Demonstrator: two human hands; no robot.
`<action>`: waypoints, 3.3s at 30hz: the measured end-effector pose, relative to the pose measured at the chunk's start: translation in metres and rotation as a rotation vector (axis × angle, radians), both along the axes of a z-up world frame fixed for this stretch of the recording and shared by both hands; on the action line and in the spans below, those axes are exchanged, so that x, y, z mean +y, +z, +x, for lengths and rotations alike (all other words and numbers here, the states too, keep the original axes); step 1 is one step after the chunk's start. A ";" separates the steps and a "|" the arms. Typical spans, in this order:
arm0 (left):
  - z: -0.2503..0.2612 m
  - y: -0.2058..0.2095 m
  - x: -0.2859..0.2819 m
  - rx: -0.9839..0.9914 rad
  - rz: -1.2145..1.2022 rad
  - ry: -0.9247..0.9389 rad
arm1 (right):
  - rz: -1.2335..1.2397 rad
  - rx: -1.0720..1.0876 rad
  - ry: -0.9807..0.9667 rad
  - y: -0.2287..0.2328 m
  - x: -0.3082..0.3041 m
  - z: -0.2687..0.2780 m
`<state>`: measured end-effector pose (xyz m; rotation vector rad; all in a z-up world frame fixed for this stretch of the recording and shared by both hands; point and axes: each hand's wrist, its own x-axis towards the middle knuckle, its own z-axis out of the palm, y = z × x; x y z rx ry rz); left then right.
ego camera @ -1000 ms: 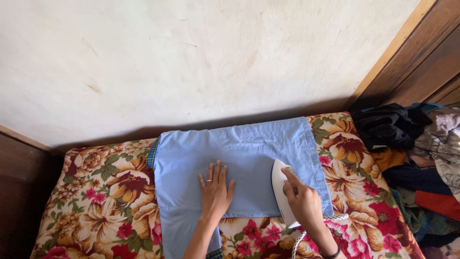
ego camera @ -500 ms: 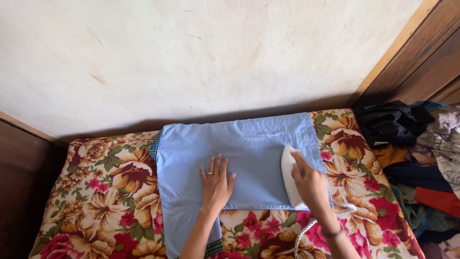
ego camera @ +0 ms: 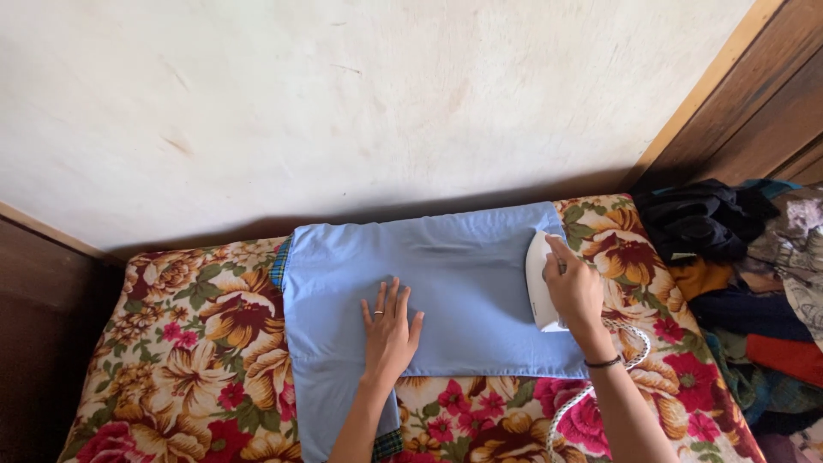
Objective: The person irons a light blue shirt on a floral-patterned bed, smoothing the front, back, and sleeves with a white iron. After ironing, the person folds the shirt neatly and places it on the bed.
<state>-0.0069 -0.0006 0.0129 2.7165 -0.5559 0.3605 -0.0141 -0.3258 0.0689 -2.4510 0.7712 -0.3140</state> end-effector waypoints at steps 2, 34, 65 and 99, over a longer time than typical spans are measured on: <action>0.002 -0.003 0.001 -0.007 0.000 0.005 | 0.007 0.006 0.009 0.015 0.007 -0.009; 0.005 -0.003 0.008 0.054 -0.102 -0.069 | 0.022 -0.090 0.182 0.028 -0.004 -0.083; 0.046 -0.037 0.163 -0.289 -0.593 0.358 | 0.466 0.258 1.038 0.022 0.245 0.008; 0.038 -0.027 0.157 -0.040 -0.152 0.489 | -0.109 0.408 0.058 0.053 -0.105 -0.091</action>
